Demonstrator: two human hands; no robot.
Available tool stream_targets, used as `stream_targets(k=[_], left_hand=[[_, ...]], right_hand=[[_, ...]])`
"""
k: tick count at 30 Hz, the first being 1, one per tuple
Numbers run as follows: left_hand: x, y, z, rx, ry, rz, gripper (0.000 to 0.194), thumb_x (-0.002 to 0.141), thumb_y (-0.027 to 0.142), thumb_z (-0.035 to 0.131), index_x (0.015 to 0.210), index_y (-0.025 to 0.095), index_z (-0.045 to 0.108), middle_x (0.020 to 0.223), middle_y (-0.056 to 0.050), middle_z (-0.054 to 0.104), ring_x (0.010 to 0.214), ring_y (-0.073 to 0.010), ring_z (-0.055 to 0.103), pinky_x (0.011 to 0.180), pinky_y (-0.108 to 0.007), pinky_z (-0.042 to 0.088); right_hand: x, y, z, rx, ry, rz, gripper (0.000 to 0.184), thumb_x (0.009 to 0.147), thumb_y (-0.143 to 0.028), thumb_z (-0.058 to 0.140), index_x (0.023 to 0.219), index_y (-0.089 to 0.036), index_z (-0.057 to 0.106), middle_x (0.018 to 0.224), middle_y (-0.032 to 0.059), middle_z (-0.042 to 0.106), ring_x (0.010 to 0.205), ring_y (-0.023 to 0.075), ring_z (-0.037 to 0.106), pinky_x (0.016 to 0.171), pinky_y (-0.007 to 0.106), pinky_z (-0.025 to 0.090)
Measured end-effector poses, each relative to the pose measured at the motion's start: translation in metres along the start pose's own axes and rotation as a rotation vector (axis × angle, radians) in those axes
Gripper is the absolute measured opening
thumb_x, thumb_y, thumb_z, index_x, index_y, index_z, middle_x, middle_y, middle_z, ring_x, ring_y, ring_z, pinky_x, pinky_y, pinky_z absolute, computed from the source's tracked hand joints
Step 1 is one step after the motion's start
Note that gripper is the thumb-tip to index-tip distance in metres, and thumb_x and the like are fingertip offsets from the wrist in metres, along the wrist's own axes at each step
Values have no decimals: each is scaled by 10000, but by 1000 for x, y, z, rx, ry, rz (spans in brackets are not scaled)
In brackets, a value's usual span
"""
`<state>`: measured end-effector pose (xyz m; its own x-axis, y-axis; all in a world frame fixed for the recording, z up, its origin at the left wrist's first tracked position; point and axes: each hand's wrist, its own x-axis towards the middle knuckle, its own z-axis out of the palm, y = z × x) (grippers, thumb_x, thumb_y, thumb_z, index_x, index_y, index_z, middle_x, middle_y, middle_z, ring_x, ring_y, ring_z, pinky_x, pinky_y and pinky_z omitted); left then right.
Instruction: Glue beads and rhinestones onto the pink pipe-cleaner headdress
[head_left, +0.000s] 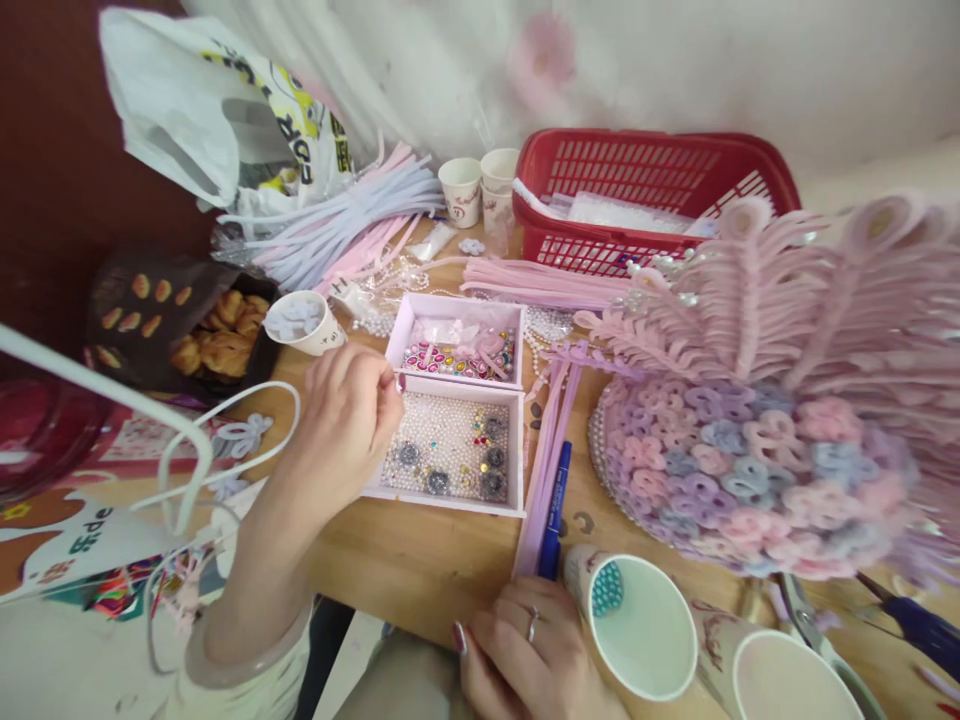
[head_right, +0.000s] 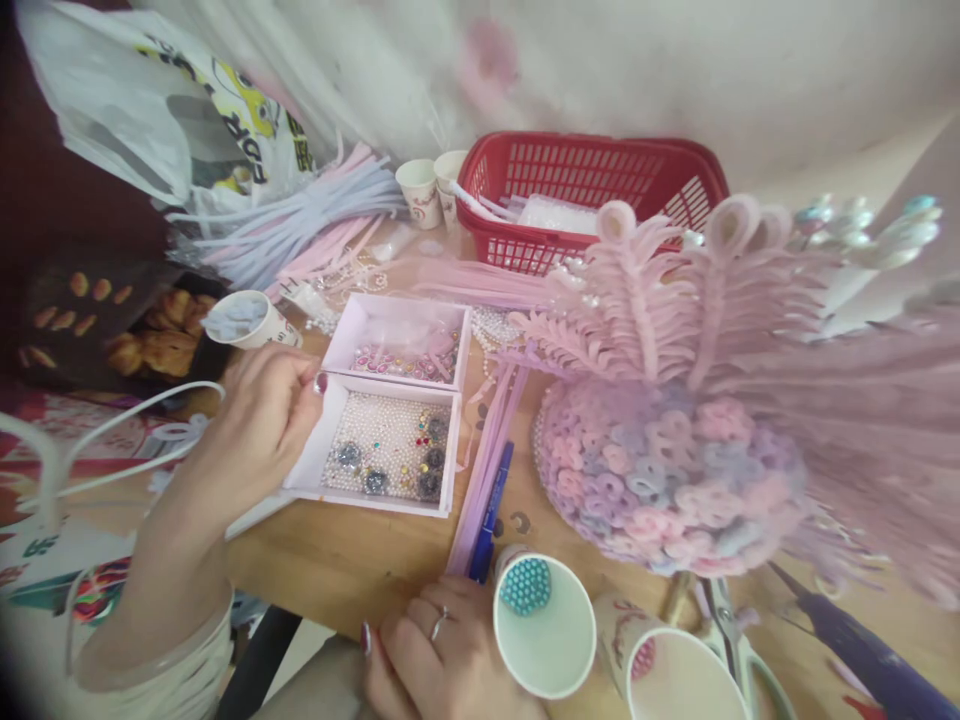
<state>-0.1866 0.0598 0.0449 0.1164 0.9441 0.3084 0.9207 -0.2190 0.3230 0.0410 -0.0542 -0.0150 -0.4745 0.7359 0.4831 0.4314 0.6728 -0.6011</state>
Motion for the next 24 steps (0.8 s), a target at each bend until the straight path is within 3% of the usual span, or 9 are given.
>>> stream_targets(k=[4,7,10,13,16,20,24], left_hand=[[-7,8,-1,-91,73,-54,151,991,220,440,857,271,487,853,-62,607,881,-285,601,848,-435,451],[-13,33,-7,-221,80,30,234,1022,184,432,805,265,464,767,-20,585,795,-236,584,795,-390,446],[-19,67,-6,-438,-34,179,246,1038,161,497,806,243,507,752,14,604,764,-178,583,757,-329,458],[-26,95,4,-635,-151,324,166,1011,190,632,851,215,596,803,18,676,827,-160,619,851,-318,486],[-33,113,19,-752,-179,432,82,974,186,695,901,195,660,862,2,737,867,-162,658,948,-346,494],[-39,123,27,-762,-209,518,59,983,150,673,1015,192,699,928,-5,777,893,-164,695,961,-357,511],[-46,107,20,-576,-66,437,136,993,121,622,1052,222,692,981,-16,766,934,-182,705,920,-362,540]], right_hand=[[-7,2,6,45,43,-17,289,1005,-100,466,744,-203,536,581,-31,506,511,126,397,530,311,320],[-6,3,10,57,107,-50,274,992,-99,472,746,-206,532,558,-45,476,489,123,357,504,313,293],[-3,1,13,49,233,-109,276,982,-109,465,732,-207,527,537,-55,451,475,118,332,482,303,297],[-6,-4,12,35,422,-208,264,970,-129,460,743,-189,581,515,-66,408,443,108,304,442,303,260],[-17,-10,9,12,534,-257,272,958,-145,485,722,-179,615,504,-82,365,407,92,278,419,304,240],[-38,-22,-2,-69,525,-214,191,939,-167,553,777,-154,654,523,-83,431,399,78,315,427,299,290],[-60,-32,-29,-166,526,-28,105,933,-152,572,885,-180,661,545,-73,525,422,108,469,511,301,465]])
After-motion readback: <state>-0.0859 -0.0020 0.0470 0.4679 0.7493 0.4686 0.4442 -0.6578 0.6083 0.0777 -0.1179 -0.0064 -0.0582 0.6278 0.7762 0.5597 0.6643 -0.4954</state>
